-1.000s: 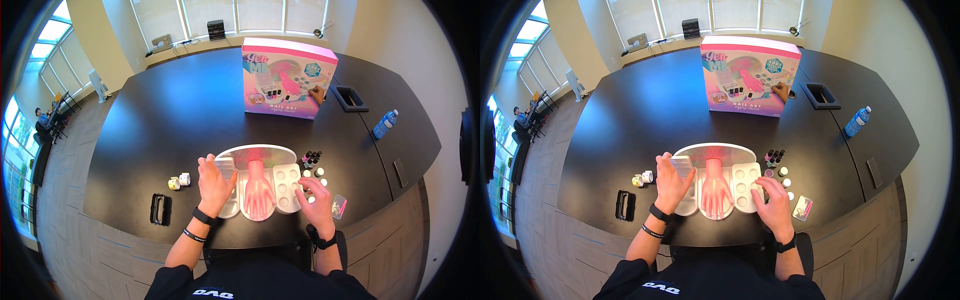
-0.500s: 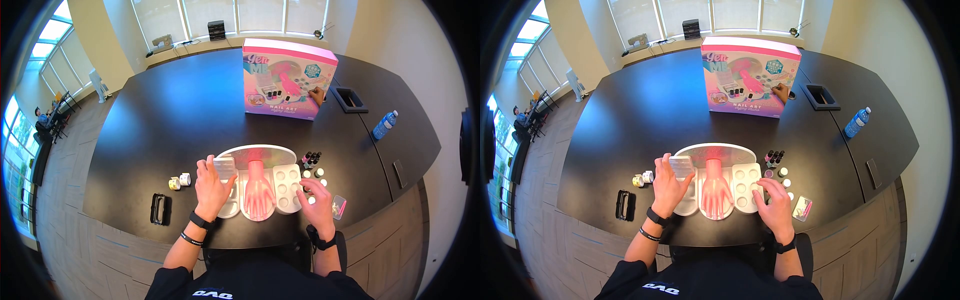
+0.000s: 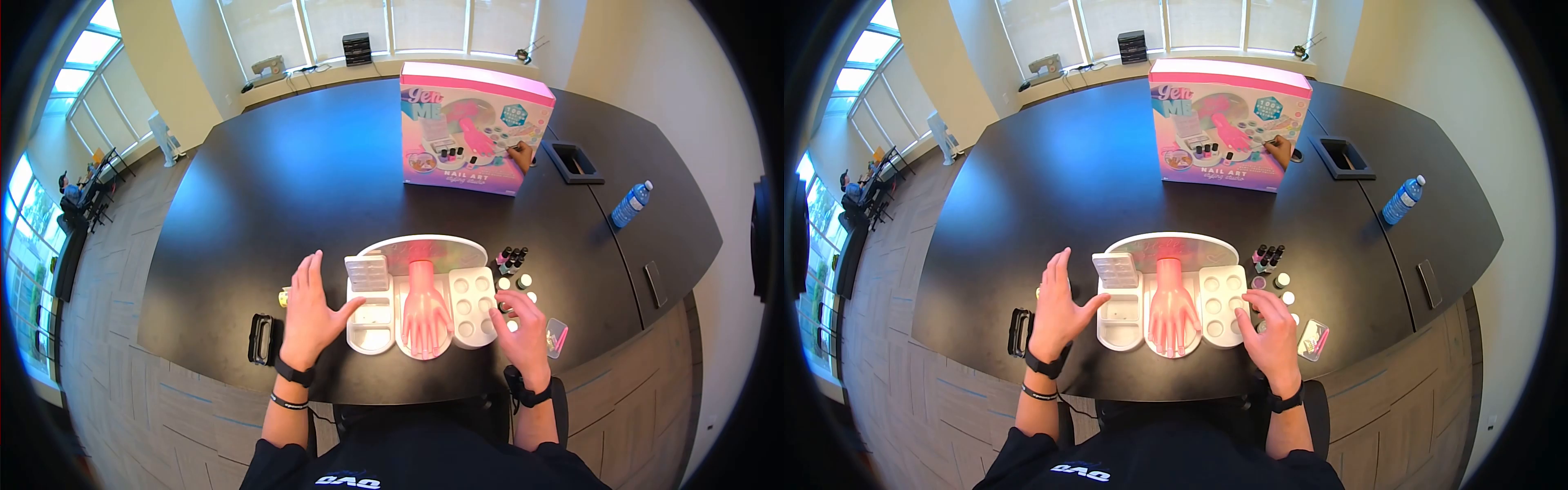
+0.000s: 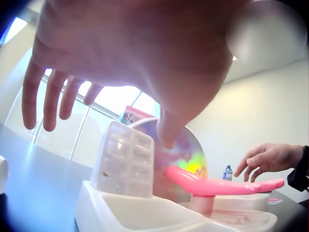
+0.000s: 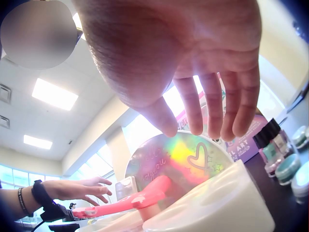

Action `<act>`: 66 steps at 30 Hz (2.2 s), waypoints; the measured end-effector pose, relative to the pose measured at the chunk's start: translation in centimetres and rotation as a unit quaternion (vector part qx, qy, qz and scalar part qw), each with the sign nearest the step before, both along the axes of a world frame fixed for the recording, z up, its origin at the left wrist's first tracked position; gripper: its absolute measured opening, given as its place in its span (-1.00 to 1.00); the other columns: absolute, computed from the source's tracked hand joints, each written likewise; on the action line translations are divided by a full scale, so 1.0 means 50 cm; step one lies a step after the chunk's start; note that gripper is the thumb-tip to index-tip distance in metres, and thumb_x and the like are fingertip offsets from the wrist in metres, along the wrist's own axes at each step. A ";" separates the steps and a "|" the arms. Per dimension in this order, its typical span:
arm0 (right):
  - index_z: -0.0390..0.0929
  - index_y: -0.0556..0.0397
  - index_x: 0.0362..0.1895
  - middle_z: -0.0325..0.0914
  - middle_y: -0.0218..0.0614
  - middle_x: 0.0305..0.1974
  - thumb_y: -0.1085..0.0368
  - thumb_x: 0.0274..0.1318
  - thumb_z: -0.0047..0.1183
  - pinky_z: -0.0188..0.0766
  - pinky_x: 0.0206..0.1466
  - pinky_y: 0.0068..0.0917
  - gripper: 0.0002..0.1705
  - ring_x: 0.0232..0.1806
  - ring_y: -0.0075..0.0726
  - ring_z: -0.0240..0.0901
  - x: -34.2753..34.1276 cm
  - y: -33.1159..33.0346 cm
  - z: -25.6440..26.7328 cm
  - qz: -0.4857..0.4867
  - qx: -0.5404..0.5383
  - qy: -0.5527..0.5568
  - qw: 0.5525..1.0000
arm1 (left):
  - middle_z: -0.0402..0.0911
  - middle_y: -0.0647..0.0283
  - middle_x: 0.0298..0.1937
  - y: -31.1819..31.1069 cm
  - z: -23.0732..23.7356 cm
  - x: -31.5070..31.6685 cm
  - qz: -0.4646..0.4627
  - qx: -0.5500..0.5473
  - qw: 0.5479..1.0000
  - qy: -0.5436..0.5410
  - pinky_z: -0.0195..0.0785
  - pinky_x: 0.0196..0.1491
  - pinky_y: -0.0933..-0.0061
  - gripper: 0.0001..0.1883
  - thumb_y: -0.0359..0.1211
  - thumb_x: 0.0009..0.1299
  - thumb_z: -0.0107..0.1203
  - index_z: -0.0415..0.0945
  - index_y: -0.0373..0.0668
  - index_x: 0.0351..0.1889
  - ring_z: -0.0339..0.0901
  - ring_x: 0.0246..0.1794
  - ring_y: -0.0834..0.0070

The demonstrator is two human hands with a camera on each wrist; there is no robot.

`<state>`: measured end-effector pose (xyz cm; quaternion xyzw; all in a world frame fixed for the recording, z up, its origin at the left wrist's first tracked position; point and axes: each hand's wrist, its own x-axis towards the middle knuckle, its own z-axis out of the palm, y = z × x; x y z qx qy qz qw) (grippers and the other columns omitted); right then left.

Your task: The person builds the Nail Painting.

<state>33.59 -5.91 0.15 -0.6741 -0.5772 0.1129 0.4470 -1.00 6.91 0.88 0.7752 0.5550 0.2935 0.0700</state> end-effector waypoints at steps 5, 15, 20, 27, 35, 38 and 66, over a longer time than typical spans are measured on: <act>0.77 0.15 0.03 0.78 -0.11 0.11 0.32 0.28 0.40 0.67 0.05 -0.22 -0.72 0.05 0.00 0.73 0.000 0.003 0.000 0.001 0.001 0.001 1.000 | 0.38 -0.14 0.61 0.017 0.029 -0.084 -0.034 -0.054 0.997 0.051 0.15 0.66 -0.08 0.15 -0.10 0.22 0.63 0.18 -0.24 0.69 0.21 0.68 -0.16; 0.77 0.15 0.02 0.78 -0.11 0.11 0.32 0.29 0.40 0.67 0.03 -0.23 -0.72 0.04 -0.01 0.74 0.004 0.009 -0.006 -0.002 0.003 -0.010 1.000 | 0.57 0.03 0.51 0.095 -0.050 -0.220 0.006 -0.153 0.971 0.184 0.04 0.71 -0.16 0.03 -0.38 0.17 0.57 0.30 -0.08 0.65 0.22 0.71 -0.14; 0.77 0.15 0.02 0.79 -0.12 0.10 0.31 0.29 0.39 0.68 0.02 -0.22 -0.72 0.04 -0.01 0.75 0.009 0.008 -0.008 -0.010 -0.001 -0.005 1.000 | 0.69 0.14 0.41 0.099 -0.060 -0.226 -0.015 -0.187 0.971 0.150 0.00 0.73 -0.24 -0.09 -0.50 0.24 0.47 0.35 -0.06 0.60 0.25 0.69 -0.08; 0.77 0.15 0.02 0.79 -0.14 0.09 0.32 0.29 0.39 0.68 0.01 -0.22 -0.73 0.04 -0.01 0.75 0.005 0.008 0.000 -0.012 0.000 -0.004 1.000 | 0.76 0.18 0.27 0.106 -0.062 -0.232 -0.038 -0.172 0.976 0.131 0.18 0.62 -0.17 -0.17 -0.56 0.21 0.42 0.44 -0.09 0.52 0.43 0.56 -0.01; 0.77 0.16 0.01 0.79 -0.14 0.08 0.33 0.28 0.39 0.68 0.01 -0.21 -0.74 0.04 0.00 0.74 0.007 0.006 -0.001 -0.011 0.000 -0.010 1.000 | 0.78 0.14 0.04 0.100 -0.052 -0.226 -0.033 -0.111 0.989 0.096 0.49 0.29 0.02 -0.49 -0.58 0.20 0.41 0.66 -0.19 0.17 0.63 0.23 0.05; 0.77 0.16 0.01 0.79 -0.15 0.08 0.33 0.27 0.40 0.68 0.00 -0.21 -0.73 0.05 0.00 0.73 0.008 0.005 -0.005 -0.014 0.002 -0.009 1.000 | 0.76 0.11 0.01 0.088 -0.040 -0.222 -0.025 -0.066 0.994 0.082 0.52 0.25 0.02 -0.56 -0.56 0.22 0.42 0.68 -0.22 0.09 0.63 0.20 0.02; 0.75 0.17 0.04 0.78 -0.10 0.10 0.35 0.28 0.38 0.63 0.12 -0.17 -0.71 0.12 0.06 0.70 0.004 0.000 -0.009 -0.015 -0.008 0.001 1.000 | 0.65 0.10 0.05 -0.015 -0.001 0.007 -0.230 -0.079 0.970 -0.013 0.55 0.14 0.09 -0.67 -0.54 0.34 0.37 0.68 -0.25 0.07 0.64 0.07 0.02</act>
